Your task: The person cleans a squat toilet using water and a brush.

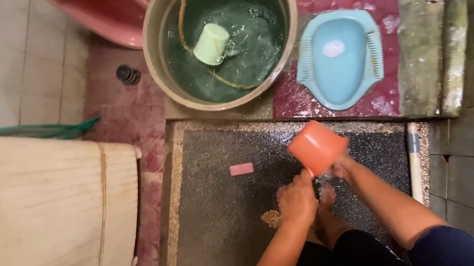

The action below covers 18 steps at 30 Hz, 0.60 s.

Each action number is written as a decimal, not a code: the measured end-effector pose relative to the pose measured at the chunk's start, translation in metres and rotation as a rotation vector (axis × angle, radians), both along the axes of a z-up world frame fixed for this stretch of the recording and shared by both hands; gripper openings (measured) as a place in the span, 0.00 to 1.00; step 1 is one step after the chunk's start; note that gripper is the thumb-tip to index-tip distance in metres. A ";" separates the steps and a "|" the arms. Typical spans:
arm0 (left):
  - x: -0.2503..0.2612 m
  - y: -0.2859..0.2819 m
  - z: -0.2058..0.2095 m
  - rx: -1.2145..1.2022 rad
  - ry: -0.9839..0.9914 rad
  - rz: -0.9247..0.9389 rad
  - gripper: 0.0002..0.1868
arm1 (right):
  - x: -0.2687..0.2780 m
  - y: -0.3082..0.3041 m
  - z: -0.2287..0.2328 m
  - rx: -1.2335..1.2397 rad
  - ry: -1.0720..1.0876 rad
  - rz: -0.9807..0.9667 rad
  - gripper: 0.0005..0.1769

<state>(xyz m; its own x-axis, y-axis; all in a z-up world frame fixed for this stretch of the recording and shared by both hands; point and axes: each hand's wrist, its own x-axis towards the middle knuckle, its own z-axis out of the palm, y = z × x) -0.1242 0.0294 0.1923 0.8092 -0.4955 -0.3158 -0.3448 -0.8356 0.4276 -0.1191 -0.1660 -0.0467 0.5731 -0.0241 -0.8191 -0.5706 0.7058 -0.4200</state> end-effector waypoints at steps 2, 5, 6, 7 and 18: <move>-0.010 -0.011 -0.013 0.032 -0.018 -0.078 0.15 | -0.012 -0.014 0.033 -0.038 -0.004 -0.010 0.19; -0.024 -0.023 -0.035 0.058 -0.049 -0.206 0.21 | -0.013 -0.018 0.066 -0.142 -0.002 -0.011 0.21; -0.031 -0.027 -0.042 0.051 -0.061 -0.261 0.26 | -0.019 -0.021 0.071 -0.174 0.000 -0.011 0.22; -0.036 -0.029 -0.047 0.053 -0.064 -0.266 0.26 | -0.028 -0.025 0.071 -0.207 0.002 -0.011 0.22; -0.026 -0.037 -0.009 -0.148 -0.033 -0.200 0.36 | -0.105 -0.106 -0.063 -0.614 -0.034 -0.028 0.32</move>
